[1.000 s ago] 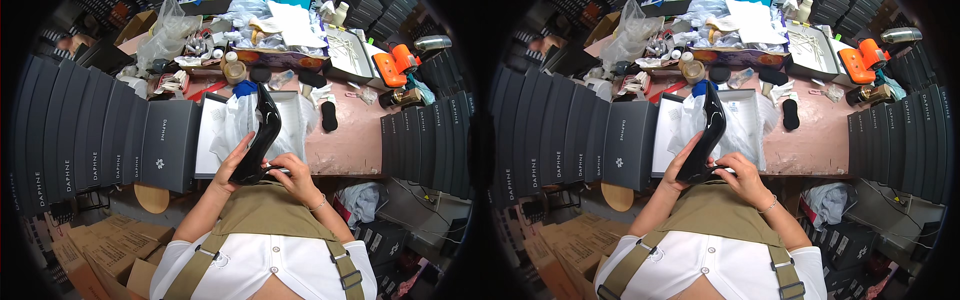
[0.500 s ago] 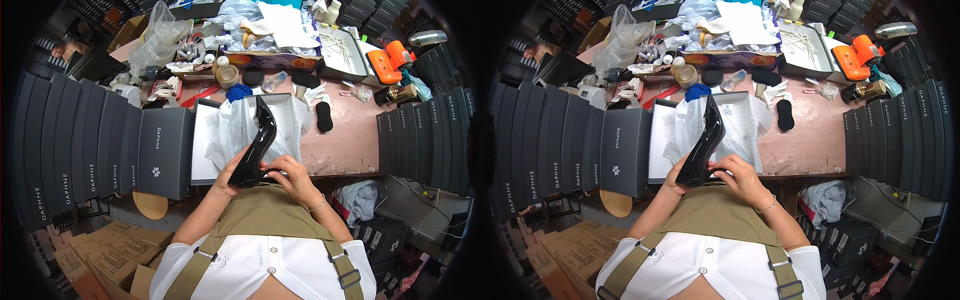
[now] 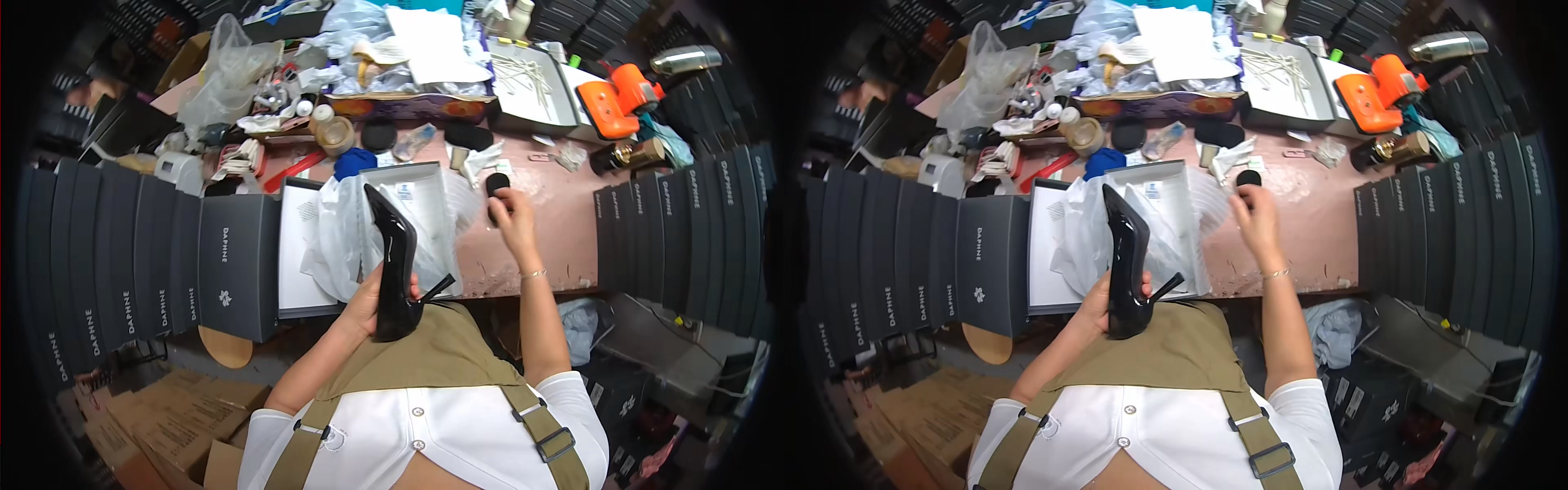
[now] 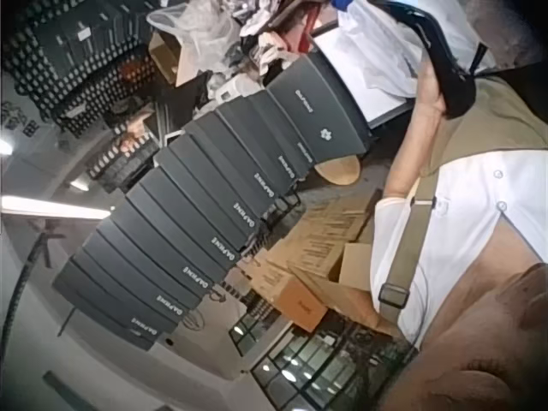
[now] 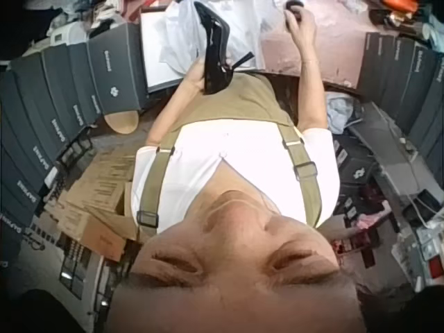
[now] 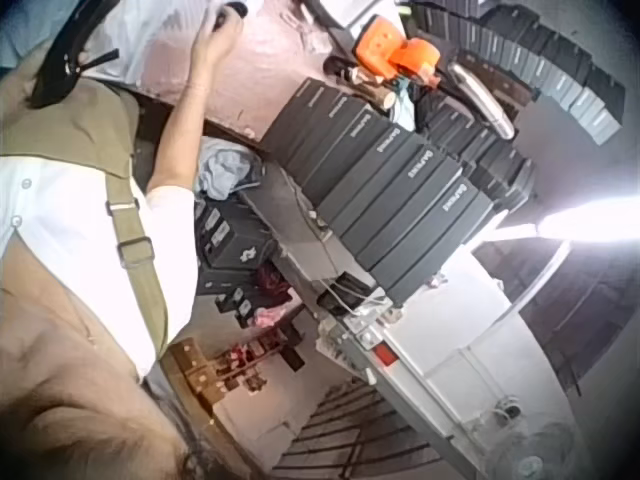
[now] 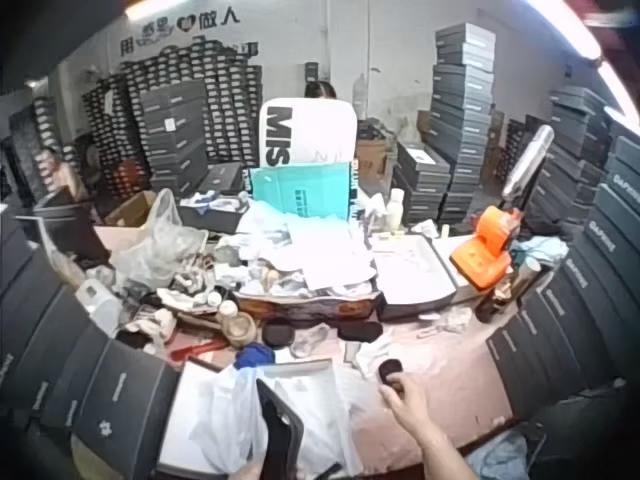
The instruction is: The person is cleaning and inspecting black high-heeled shoes using a cloth and cotton swab before boxing them.
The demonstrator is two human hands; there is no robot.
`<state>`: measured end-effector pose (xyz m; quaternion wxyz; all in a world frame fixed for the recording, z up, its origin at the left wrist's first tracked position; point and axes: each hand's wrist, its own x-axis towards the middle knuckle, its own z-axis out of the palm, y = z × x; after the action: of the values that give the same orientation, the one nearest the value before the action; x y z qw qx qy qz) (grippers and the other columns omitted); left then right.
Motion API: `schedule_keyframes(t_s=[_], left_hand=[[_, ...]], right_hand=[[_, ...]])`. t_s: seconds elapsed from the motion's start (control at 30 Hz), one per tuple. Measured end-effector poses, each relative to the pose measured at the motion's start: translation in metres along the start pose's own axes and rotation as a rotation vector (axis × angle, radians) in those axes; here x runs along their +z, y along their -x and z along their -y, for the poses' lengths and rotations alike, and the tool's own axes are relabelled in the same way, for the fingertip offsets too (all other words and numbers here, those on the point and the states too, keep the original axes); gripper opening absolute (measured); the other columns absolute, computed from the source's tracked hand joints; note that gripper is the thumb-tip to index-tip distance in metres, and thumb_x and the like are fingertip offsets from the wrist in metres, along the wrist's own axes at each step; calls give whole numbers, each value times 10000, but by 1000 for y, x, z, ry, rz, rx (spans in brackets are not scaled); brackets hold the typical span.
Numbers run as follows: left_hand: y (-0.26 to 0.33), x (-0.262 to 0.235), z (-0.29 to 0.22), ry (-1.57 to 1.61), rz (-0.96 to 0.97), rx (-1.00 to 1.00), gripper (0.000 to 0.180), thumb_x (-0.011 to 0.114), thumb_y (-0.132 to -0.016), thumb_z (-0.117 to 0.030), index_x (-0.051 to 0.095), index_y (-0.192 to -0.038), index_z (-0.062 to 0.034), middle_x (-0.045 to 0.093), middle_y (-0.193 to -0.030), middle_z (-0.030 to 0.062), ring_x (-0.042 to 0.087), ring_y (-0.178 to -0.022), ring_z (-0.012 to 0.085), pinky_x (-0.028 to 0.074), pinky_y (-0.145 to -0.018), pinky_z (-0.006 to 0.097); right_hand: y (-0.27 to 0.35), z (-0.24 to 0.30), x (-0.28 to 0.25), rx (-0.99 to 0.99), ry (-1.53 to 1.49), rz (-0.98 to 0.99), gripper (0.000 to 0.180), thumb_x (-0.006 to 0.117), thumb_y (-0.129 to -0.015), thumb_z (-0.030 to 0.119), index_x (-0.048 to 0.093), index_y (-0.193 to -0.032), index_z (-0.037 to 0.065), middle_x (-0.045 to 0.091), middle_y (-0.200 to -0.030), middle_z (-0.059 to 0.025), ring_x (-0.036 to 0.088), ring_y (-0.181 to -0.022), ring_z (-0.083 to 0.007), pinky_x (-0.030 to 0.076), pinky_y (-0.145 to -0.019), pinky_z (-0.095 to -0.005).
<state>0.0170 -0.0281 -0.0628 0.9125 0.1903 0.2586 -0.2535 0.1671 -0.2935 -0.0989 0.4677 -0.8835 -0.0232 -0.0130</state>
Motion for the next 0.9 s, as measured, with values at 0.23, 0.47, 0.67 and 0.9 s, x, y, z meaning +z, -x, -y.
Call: schedule_keyframes(t_s=[0.23,0.47,0.67,0.9], left_hand=[[8,22,12,-159,9,196,259,600,-909,-241,503,-1089,-82,600,-905,98,639,-768,203,554,-736,360],[5,9,27,-14,-205,252,285,560,-931,-346,482,-1049,-98,587,-837,77,630,-752,199,555,-702,359],[-2,4,37,-145,-269,266,238,518,-963,-260,434,-1119,-102,571,-789,71,617,-707,187,548,-678,354],[13,0,48,-232,-231,157,335,531,-958,-233,427,-1249,-105,577,-1063,46,593,-980,149,539,-826,307]], right_hand=[[-42,-129,39,-76,444,-21,382,685,-758,168,545,-1080,19,522,-1136,-184,501,-1068,-364,415,-921,-440],[14,19,-2,77,-390,84,334,562,-810,85,533,-1136,18,556,-1022,-129,563,-893,-269,465,-835,-356],[127,127,6,-710,-17,616,134,632,-838,167,575,-894,59,528,-778,-98,575,-680,-253,475,-550,-342],[96,132,70,-552,123,255,153,652,-820,138,522,-799,60,510,-708,-125,560,-603,-337,453,-508,-404]])
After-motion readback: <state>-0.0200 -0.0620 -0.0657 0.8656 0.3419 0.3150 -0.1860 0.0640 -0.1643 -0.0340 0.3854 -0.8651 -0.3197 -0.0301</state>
